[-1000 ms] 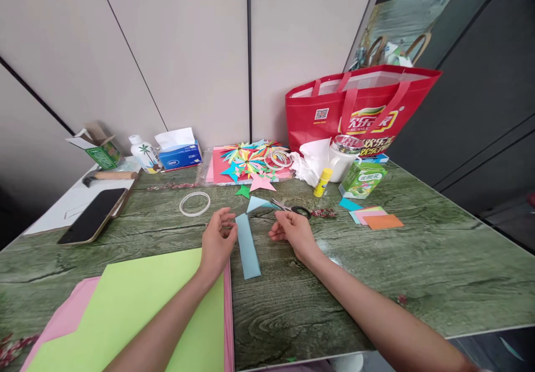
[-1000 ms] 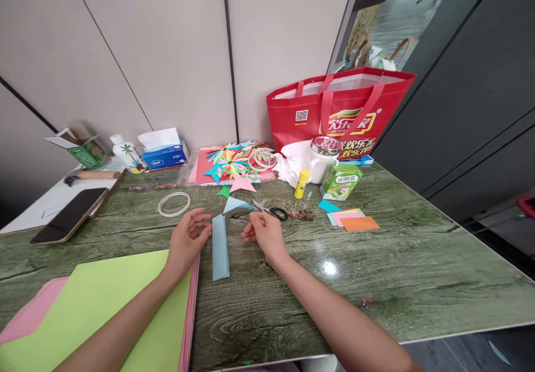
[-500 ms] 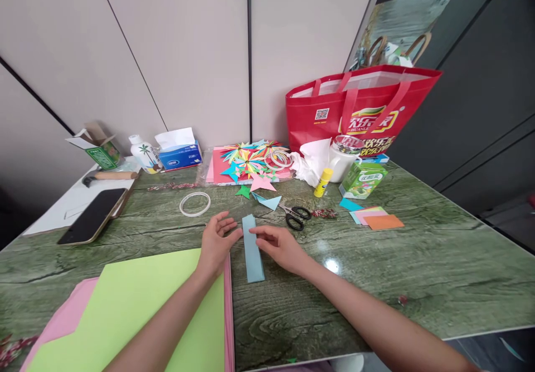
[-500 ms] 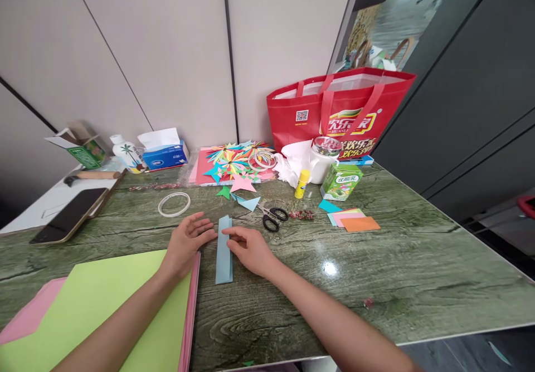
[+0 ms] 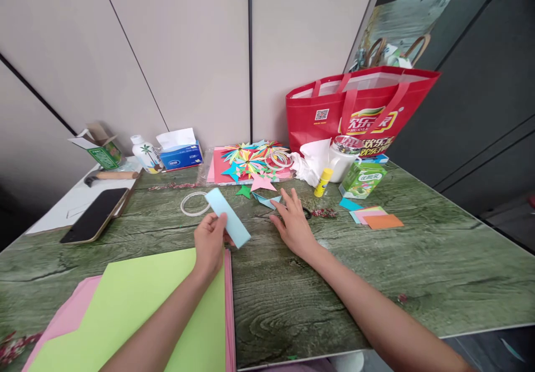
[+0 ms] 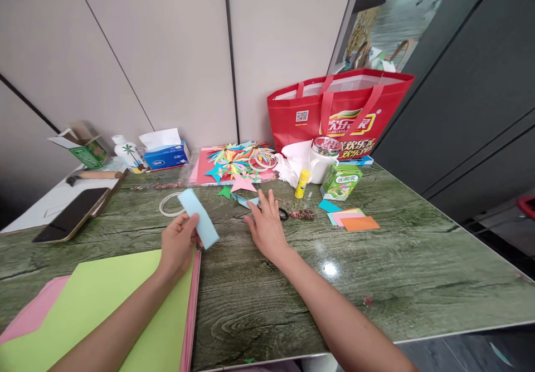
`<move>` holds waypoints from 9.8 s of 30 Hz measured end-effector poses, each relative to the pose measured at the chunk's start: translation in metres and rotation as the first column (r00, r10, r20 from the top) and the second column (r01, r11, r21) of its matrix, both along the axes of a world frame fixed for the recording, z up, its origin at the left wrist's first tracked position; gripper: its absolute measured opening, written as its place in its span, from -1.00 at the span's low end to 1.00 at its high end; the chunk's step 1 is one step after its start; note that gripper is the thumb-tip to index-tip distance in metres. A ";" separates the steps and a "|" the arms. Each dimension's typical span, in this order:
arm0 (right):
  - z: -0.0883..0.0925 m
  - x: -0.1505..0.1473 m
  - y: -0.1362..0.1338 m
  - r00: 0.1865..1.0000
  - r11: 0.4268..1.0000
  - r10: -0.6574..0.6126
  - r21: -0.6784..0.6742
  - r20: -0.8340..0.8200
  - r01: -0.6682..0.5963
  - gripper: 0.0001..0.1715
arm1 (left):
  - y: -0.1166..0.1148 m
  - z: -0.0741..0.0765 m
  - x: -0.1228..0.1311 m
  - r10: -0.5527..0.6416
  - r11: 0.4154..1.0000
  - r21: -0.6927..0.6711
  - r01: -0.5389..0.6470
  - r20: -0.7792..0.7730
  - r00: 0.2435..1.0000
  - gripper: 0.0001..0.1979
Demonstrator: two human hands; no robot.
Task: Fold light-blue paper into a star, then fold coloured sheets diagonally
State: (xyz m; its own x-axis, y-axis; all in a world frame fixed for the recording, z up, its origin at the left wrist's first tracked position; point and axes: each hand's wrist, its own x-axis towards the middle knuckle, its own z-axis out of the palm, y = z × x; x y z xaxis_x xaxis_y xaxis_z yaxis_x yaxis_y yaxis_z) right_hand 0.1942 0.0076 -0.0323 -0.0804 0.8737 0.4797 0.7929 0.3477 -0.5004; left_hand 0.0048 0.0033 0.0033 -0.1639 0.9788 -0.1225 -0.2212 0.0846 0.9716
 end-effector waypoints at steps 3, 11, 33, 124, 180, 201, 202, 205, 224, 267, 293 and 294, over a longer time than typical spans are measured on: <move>-0.004 0.002 0.003 0.960 1.000 0.010 -0.026 0.280 -0.003 -0.44 | 0.006 0.000 -0.006 0.160 0.987 0.003 -0.160 0.052 0.986 -0.76; -0.002 -0.008 -0.006 0.949 0.965 0.254 0.017 0.187 -0.262 -0.68 | 0.001 0.003 -0.003 0.126 0.991 0.045 -0.129 0.049 0.991 -0.76; -0.002 -0.015 -0.012 0.973 0.974 0.228 -0.013 -0.030 -0.228 -0.72 | 0.002 -0.013 0.001 0.121 0.993 -0.021 -0.120 0.054 0.991 -0.73; 0.017 -0.020 -0.019 0.467 0.941 0.005 -0.154 -0.884 -0.302 -0.67 | -0.019 0.008 0.011 -0.388 0.913 0.041 0.406 -0.218 0.896 -0.78; 0.026 -0.022 -0.022 0.521 0.959 0.028 -0.124 -0.853 -0.254 -0.85 | -0.013 0.003 -0.001 -0.288 0.927 0.156 0.341 -0.286 0.914 -0.81; 0.023 -0.024 -0.020 0.431 0.947 -0.029 -0.163 -0.902 -0.277 -0.78 | -0.018 0.011 0.006 -0.370 0.919 0.046 0.391 -0.241 0.897 -0.68; 0.023 -0.024 -0.020 0.433 0.947 -0.033 -0.167 -0.901 -0.274 -0.76 | -0.018 0.011 0.007 -0.364 0.922 0.045 0.384 -0.232 0.902 -0.67; 0.024 -0.023 -0.021 0.448 0.947 -0.035 -0.173 -0.894 -0.271 -0.74 | -0.018 0.011 0.008 -0.369 0.918 0.059 0.391 -0.231 0.900 -0.68; 0.023 -0.026 -0.026 0.527 0.952 0.052 -0.118 -0.849 -0.283 -0.84 | -0.014 0.004 0.006 -0.385 0.916 0.055 0.398 -0.161 0.909 -0.76; 0.028 -0.021 -0.031 0.718 0.963 0.265 0.142 -0.643 -0.228 -0.94 | -0.009 0.006 0.002 -0.275 0.955 0.083 0.286 -0.129 0.953 -0.60; 0.027 -0.023 -0.033 0.734 0.941 0.313 0.094 -0.603 -0.324 -0.68 | -0.009 0.006 0.003 -0.526 0.850 -0.001 0.527 0.062 0.849 -0.61; 0.028 -0.022 -0.032 0.758 0.948 0.304 0.104 -0.577 -0.301 -0.70 | -0.009 0.005 0.003 -0.536 0.843 -0.001 0.537 0.063 0.842 -0.61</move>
State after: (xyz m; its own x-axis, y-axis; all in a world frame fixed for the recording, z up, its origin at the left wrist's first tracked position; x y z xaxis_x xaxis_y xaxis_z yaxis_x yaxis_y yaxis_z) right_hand 0.1718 -0.0246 -0.0047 -0.0463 0.8495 0.5256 0.2065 0.5230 -0.8270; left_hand 0.0074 -0.0055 0.0079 0.3944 0.9092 -0.1337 -0.1913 0.2236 0.9557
